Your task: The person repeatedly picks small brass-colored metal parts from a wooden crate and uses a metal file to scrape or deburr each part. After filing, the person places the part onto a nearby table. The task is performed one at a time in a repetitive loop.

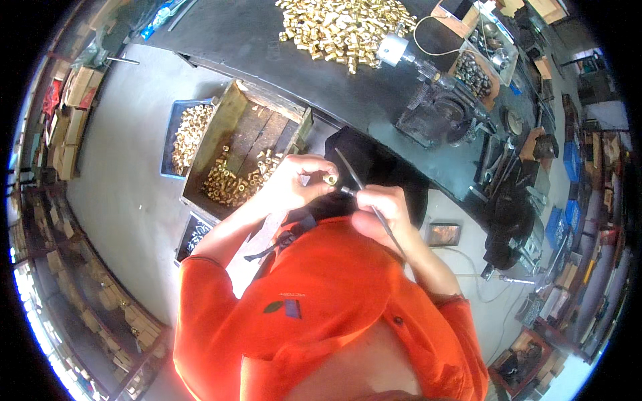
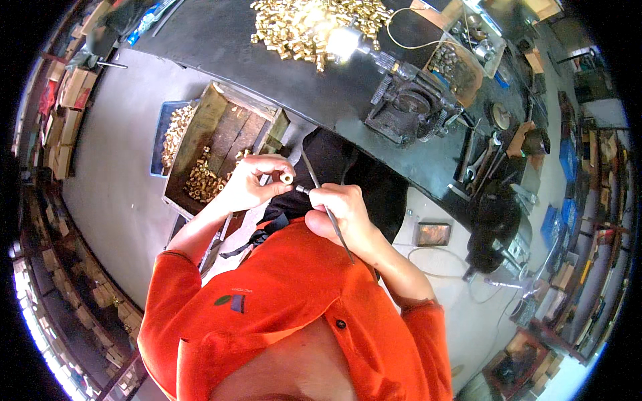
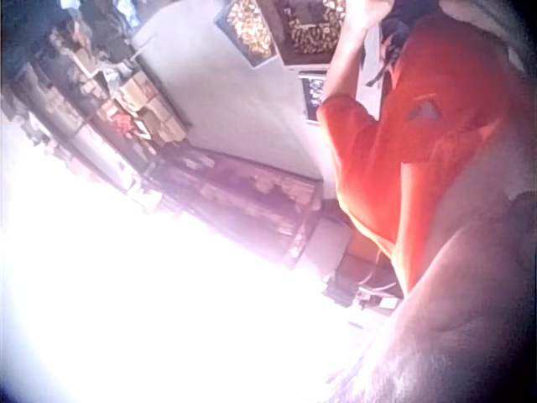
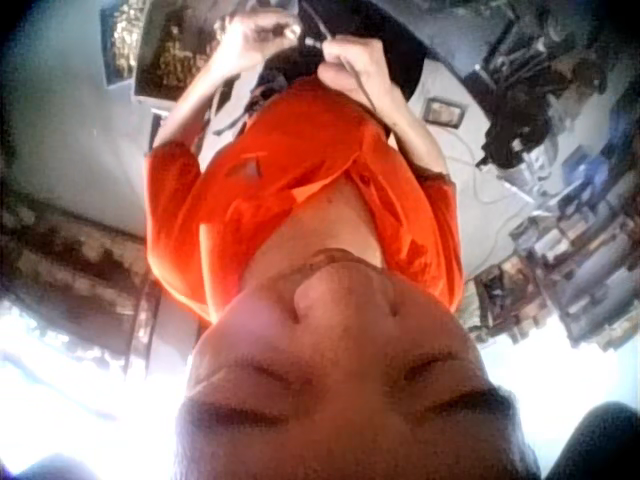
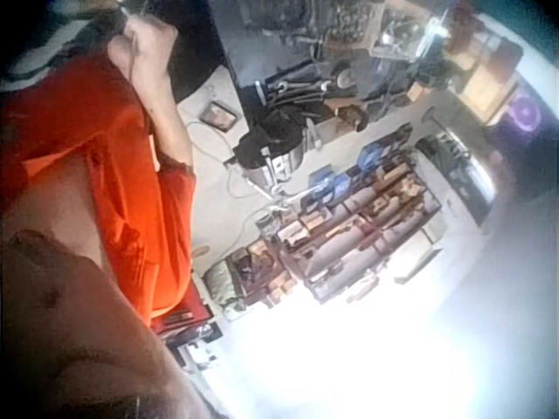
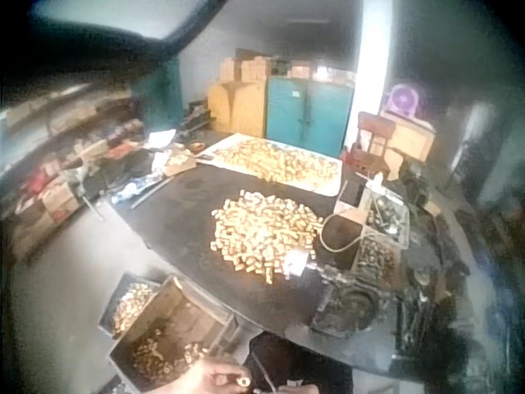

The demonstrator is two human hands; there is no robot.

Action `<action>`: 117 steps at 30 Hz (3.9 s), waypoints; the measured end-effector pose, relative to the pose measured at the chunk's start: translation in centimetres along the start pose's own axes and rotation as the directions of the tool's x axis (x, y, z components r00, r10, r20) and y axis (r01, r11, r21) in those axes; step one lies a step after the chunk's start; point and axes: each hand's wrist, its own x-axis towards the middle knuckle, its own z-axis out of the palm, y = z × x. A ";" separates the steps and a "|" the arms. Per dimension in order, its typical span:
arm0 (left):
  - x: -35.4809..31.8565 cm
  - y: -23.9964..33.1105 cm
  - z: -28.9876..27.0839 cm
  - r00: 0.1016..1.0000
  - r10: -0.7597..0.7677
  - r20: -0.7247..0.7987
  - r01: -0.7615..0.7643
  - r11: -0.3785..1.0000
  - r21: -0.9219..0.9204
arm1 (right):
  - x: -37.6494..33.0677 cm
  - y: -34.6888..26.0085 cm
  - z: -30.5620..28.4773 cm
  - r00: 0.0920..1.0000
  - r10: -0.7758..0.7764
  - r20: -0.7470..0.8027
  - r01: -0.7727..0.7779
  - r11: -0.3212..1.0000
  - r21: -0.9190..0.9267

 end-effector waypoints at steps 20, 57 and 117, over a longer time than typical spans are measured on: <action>1.3 1.6 2.4 0.984 0.176 0.022 -0.171 0.909 0.380 | -0.3 0.7 0.4 0.995 0.041 -0.089 -0.051 0.992 -0.116; 2.6 -3.0 2.6 0.946 0.222 -0.235 -0.101 0.893 0.438 | -0.1 0.3 0.7 0.999 0.021 -0.034 -0.018 0.997 0.076; -2.2 -7.7 -6.8 0.846 -0.499 -0.188 0.331 0.767 -0.550 | -2.3 0.6 0.5 0.997 0.020 -0.070 -0.014 0.996 0.082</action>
